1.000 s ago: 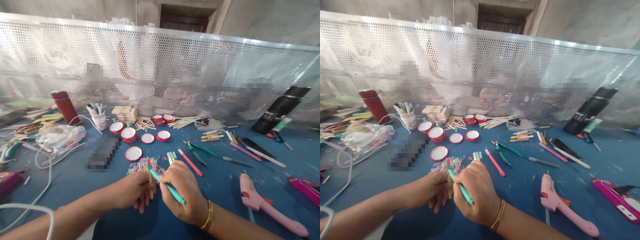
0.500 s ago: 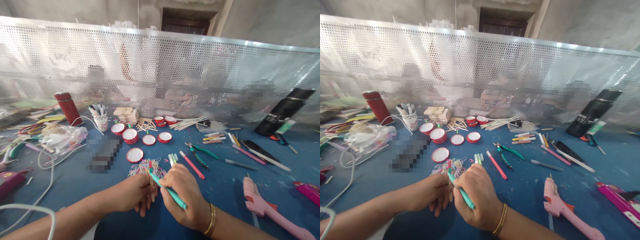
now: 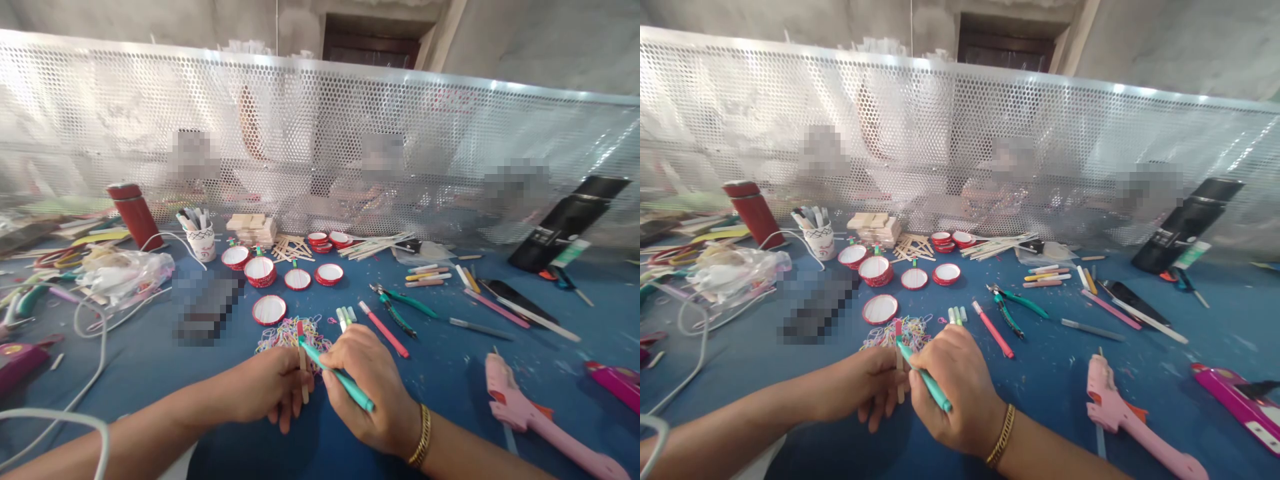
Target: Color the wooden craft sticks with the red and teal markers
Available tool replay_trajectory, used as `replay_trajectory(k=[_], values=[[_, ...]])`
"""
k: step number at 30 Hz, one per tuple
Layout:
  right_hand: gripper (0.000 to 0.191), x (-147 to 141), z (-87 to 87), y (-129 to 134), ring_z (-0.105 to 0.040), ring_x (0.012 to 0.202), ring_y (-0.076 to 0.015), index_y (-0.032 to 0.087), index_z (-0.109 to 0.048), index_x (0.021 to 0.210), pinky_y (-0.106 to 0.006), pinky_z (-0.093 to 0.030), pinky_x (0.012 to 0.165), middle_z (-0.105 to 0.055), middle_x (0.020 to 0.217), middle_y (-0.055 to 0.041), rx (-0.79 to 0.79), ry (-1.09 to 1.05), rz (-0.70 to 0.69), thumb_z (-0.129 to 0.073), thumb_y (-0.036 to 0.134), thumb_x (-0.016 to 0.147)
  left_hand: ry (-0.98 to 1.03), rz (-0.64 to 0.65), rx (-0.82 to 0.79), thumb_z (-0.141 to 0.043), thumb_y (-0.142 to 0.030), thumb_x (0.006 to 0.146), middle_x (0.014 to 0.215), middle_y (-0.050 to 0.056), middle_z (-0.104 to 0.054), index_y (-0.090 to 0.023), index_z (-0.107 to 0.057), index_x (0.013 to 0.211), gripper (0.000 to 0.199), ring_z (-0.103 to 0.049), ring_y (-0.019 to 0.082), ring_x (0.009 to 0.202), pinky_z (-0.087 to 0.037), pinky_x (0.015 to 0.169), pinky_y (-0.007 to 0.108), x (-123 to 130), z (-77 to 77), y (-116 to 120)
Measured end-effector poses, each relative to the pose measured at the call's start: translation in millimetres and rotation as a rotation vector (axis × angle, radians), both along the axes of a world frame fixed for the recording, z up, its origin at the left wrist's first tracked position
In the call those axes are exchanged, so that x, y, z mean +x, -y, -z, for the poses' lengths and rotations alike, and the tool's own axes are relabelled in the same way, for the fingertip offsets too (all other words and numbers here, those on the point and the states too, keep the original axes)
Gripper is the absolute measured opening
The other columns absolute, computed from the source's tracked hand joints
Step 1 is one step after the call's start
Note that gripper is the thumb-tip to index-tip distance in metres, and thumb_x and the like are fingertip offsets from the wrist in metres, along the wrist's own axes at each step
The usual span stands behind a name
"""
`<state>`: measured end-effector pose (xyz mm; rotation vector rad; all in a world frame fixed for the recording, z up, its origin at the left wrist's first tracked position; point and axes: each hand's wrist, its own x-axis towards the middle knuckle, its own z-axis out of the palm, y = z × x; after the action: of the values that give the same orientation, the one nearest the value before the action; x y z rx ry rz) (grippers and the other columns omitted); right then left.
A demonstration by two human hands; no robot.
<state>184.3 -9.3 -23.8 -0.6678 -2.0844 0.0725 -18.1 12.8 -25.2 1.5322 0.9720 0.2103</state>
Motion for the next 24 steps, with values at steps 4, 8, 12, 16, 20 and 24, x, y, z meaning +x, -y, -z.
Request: replay_trajectory(k=[4, 8, 12, 16, 20, 24], values=[[0.01, 0.6, 1.2, -1.1, -0.051, 0.071, -0.0163, 0.02, -0.055, 0.09, -0.037, -0.041, 0.074, -0.058, 0.074, -0.0015, 0.012, -0.007, 0.036, -0.05, 0.013, 0.084, -0.004, -0.001, 0.025, -0.042, -0.036, 0.09, 0.063, -0.003, -0.059, -0.018, -0.052, 0.083, 0.021, -0.058, 0.009, 0.044, -0.04, 0.041, 0.017, 0.8, -3.5, 1.0], [0.011, 1.4, 1.0, -0.5, -0.051, 0.071, -0.0163, 0.019, -0.055, 0.09, -0.037, -0.04, 0.073, -0.058, 0.075, -0.0017, 0.033, -0.024, 0.05, -0.051, 0.012, 0.082, -0.017, -0.021, 0.01, -0.043, -0.034, 0.089, 0.062, -0.003, -0.058, -0.018, -0.05, 0.082, 0.019, -0.057, 0.009, 0.043, -0.039, 0.04, 0.016, 1.9, -4.3, 1.6], [0.01, 0.0, -0.1, 0.8, -0.051, 0.071, -0.016, 0.019, -0.054, 0.09, -0.037, -0.04, 0.075, -0.059, 0.074, -0.0009, 0.02, 0.022, -0.005, -0.05, 0.013, 0.083, 0.007, -0.006, 0.02, -0.042, -0.032, 0.088, 0.062, -0.003, -0.059, -0.018, -0.053, 0.081, 0.019, -0.058, 0.009, 0.044, -0.039, 0.04, 0.016, 1.0, -1.2, 0.9], [0.008, -0.5, -0.1, 0.8, -0.051, 0.072, -0.0162, 0.019, -0.054, 0.09, -0.036, -0.039, 0.074, -0.059, 0.074, -0.001, 0.001, 0.024, 0.002, -0.051, 0.014, 0.084, -0.005, 0.006, 0.032, -0.041, -0.031, 0.088, 0.062, -0.002, -0.059, -0.017, -0.053, 0.079, 0.02, -0.059, 0.009, 0.045, -0.041, 0.042, 0.016, 0.5, -2.1, 1.4], [0.009, -0.1, -0.2, 0.8, -0.051, 0.073, -0.0167, 0.019, -0.054, 0.091, -0.037, -0.038, 0.075, -0.059, 0.076, -0.0015, 0.006, 0.027, -0.001, -0.051, 0.014, 0.084, -0.029, -0.016, 0.042, -0.042, -0.033, 0.088, 0.063, -0.002, -0.06, -0.017, -0.052, 0.078, 0.022, -0.059, 0.009, 0.046, -0.041, 0.043, 0.017, 1.3, -4.1, 2.9], [0.01, -0.5, -0.7, 1.0, -0.051, 0.073, -0.0165, 0.019, -0.054, 0.091, -0.037, -0.039, 0.076, -0.059, 0.076, -0.0013, 0.007, 0.023, 0.002, -0.051, 0.013, 0.084, -0.04, -0.02, 0.024, -0.042, -0.031, 0.087, 0.063, -0.002, -0.06, -0.017, -0.053, 0.078, 0.02, -0.058, 0.009, 0.045, -0.041, 0.043, 0.017, 1.6, -4.3, 3.2]])
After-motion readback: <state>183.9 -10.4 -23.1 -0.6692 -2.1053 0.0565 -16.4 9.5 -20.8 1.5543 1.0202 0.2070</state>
